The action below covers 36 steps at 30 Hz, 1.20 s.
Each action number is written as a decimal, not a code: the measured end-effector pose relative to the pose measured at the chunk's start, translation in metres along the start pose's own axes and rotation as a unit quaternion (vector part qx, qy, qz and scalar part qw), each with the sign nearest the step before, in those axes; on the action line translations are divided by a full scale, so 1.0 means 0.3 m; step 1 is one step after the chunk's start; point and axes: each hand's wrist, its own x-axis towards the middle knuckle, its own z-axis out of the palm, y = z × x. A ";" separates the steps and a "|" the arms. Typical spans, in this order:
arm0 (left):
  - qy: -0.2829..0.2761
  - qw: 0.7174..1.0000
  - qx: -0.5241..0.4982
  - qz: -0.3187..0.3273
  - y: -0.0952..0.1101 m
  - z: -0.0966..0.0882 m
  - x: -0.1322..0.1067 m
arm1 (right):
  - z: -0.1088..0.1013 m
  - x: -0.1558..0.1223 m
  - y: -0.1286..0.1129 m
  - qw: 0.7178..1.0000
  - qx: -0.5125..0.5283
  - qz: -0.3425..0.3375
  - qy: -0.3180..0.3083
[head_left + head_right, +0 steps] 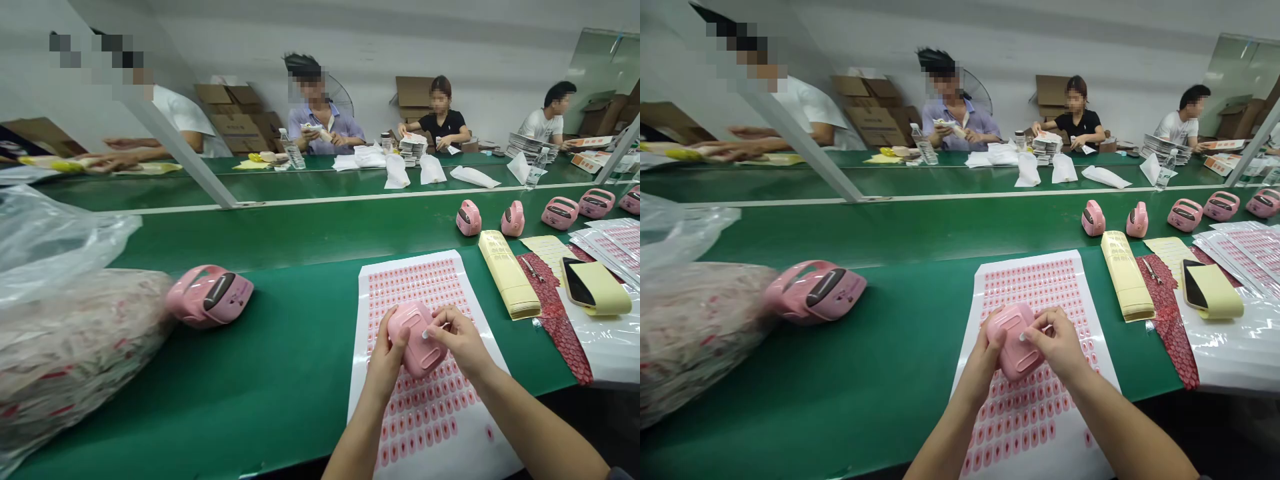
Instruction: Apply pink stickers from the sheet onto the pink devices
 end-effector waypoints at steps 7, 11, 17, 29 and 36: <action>-0.002 1.000 -0.005 -0.007 -0.004 0.000 0.003 | -0.006 0.005 -0.001 0.999 -0.040 -0.012 -0.006; -0.007 1.000 -0.014 -0.002 -0.012 -0.002 0.005 | 0.004 -0.011 0.007 0.991 -0.107 -0.081 0.007; 0.006 1.000 0.000 0.008 0.002 -0.002 -0.002 | 0.003 -0.049 -0.015 0.943 -0.208 -0.260 0.006; 0.062 0.957 -0.281 -0.037 -0.065 -0.065 -0.002 | -0.186 -0.313 0.214 0.913 -0.309 -0.253 -0.089; 0.089 0.935 -0.342 -0.015 -0.094 -0.071 -0.001 | -0.179 -0.346 0.268 0.854 -0.398 -0.324 -0.085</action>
